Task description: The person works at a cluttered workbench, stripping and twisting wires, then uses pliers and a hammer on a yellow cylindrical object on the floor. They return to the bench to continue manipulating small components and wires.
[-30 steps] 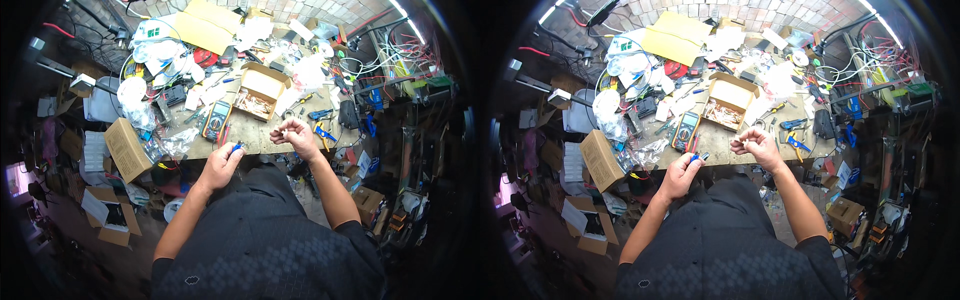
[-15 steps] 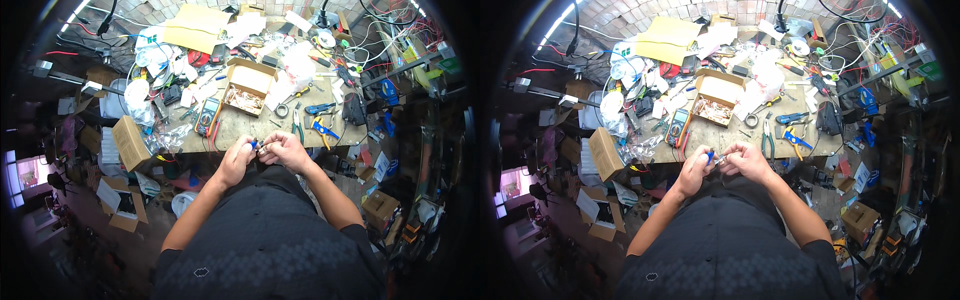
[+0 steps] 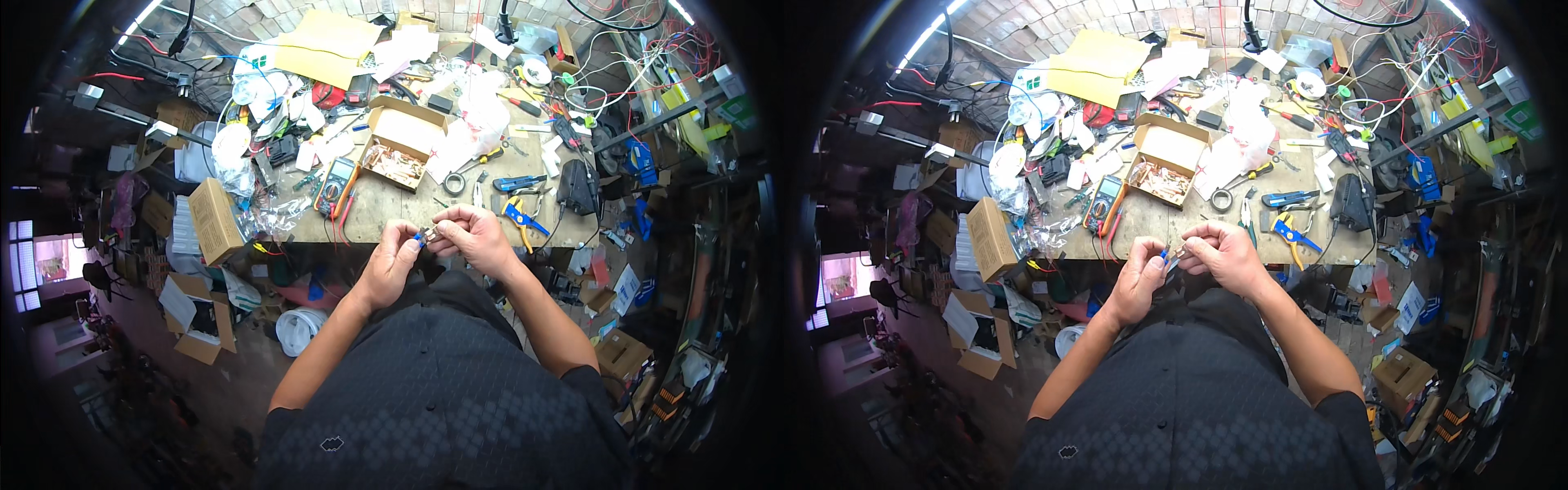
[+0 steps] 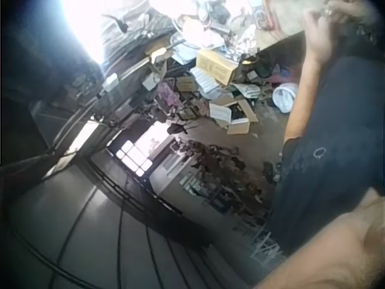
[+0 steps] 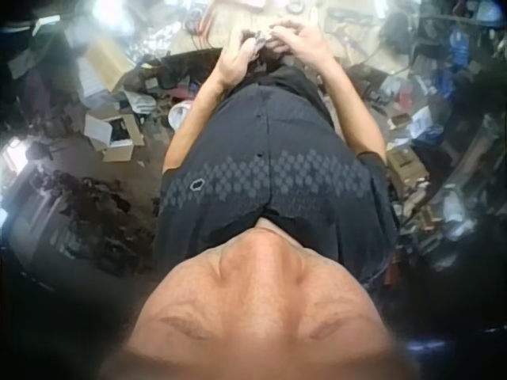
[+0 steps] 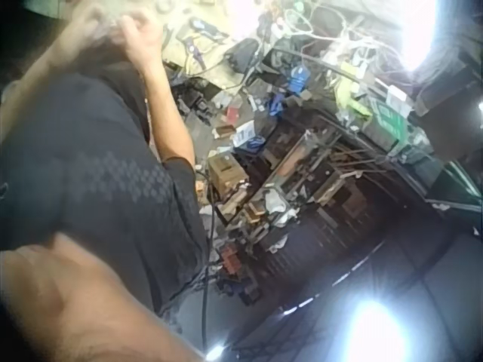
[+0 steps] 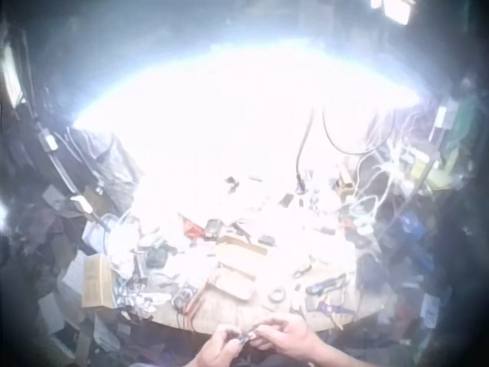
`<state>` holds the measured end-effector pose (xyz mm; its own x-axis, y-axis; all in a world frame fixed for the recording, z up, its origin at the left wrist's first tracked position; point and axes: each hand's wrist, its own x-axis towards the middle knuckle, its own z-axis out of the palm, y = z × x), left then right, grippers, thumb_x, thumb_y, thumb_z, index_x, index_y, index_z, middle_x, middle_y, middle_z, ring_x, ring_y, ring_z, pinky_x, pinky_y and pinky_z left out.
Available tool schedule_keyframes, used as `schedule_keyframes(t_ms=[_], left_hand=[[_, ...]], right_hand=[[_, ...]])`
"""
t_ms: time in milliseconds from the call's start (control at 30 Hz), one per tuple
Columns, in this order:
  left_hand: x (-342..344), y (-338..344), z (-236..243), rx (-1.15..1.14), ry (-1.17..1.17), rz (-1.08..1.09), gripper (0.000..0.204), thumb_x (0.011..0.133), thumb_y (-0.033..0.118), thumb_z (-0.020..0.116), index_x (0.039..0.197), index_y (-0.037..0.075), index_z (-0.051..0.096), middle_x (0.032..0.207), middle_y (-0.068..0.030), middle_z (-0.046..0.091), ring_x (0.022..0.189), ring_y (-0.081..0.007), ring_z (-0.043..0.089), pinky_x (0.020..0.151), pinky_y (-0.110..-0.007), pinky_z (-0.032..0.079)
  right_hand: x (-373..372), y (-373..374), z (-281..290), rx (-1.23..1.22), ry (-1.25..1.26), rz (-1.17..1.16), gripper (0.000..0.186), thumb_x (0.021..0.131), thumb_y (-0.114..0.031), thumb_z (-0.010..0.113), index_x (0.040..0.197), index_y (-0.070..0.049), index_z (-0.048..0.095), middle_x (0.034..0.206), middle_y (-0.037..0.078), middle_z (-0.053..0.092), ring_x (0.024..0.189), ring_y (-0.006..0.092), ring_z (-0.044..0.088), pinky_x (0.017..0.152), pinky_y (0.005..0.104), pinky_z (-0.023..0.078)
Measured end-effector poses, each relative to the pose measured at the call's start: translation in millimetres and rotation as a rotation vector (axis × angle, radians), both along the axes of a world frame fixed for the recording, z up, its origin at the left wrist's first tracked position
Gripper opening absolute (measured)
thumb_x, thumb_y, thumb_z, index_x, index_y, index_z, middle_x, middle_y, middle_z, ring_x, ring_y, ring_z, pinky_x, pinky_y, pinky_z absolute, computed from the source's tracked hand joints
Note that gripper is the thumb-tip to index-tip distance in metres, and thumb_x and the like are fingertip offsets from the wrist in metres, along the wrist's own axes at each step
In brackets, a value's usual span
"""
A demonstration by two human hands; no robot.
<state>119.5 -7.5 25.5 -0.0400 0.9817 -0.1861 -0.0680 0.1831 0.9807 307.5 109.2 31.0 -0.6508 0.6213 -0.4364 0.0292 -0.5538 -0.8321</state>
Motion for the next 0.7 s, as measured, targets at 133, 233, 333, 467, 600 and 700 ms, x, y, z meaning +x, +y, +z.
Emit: schedule_keyframes(t_ms=[133,233,333,467,600,700], left_hand=[[4,-6,-8,0.145,0.196,0.008,0.027,0.110,0.025,0.054,0.124,0.002,0.049,0.096,-0.0077,0.062,0.086,-0.0175,0.060,0.079,-0.034,0.051],[1,-8,-3,0.107,0.291,-0.020,0.025,0.109,0.025,0.056,0.120,0.002,0.053,0.095,-0.0143,0.065,0.085,-0.0253,0.065,0.078,-0.038,0.052],[-6,-4,1,0.140,0.419,-0.029,0.022,0.108,0.022,0.057,0.113,0.001,0.058,0.093,-0.0191,0.065,0.083,-0.0343,0.066,0.077,-0.040,0.053],[-11,-6,0,0.119,0.392,-0.041,0.019,0.105,0.019,0.058,0.108,0.000,0.061,0.094,-0.0200,0.066,0.085,-0.0375,0.067,0.078,-0.041,0.053],[-12,-9,2,0.063,0.368,-0.035,0.019,0.105,0.019,0.058,0.108,0.000,0.061,0.093,-0.0196,0.067,0.085,-0.0362,0.067,0.078,-0.041,0.053],[-12,-11,5,0.045,0.353,-0.034,0.020,0.105,0.019,0.058,0.109,0.000,0.061,0.093,-0.0194,0.067,0.085,-0.0353,0.068,0.078,-0.040,0.053]], right_hand=[[-1,1,1,0.008,-0.006,-0.004,0.023,0.104,-0.012,0.064,0.120,0.004,0.066,0.099,0.011,0.075,0.086,0.0183,0.076,0.076,0.0297,0.062],[-5,1,5,0.045,0.001,0.008,0.021,0.104,-0.011,0.064,0.120,0.004,0.067,0.099,0.011,0.075,0.085,0.0171,0.076,0.075,0.0296,0.062],[-10,-2,6,0.090,-0.009,0.027,0.021,0.104,-0.011,0.064,0.119,0.003,0.068,0.098,0.010,0.076,0.084,0.0153,0.075,0.076,0.0288,0.062],[-17,-3,7,0.100,-0.028,0.055,0.022,0.104,-0.011,0.065,0.120,0.003,0.069,0.098,0.009,0.076,0.085,0.0131,0.073,0.077,0.0272,0.060],[-20,-3,5,0.128,-0.039,0.083,0.021,0.104,-0.011,0.064,0.120,0.002,0.070,0.099,0.008,0.076,0.085,0.0118,0.072,0.078,0.0268,0.059],[-20,-2,3,0.140,-0.048,0.112,0.021,0.104,-0.012,0.064,0.119,0.002,0.071,0.099,0.007,0.076,0.086,0.0115,0.072,0.078,0.0269,0.059]])
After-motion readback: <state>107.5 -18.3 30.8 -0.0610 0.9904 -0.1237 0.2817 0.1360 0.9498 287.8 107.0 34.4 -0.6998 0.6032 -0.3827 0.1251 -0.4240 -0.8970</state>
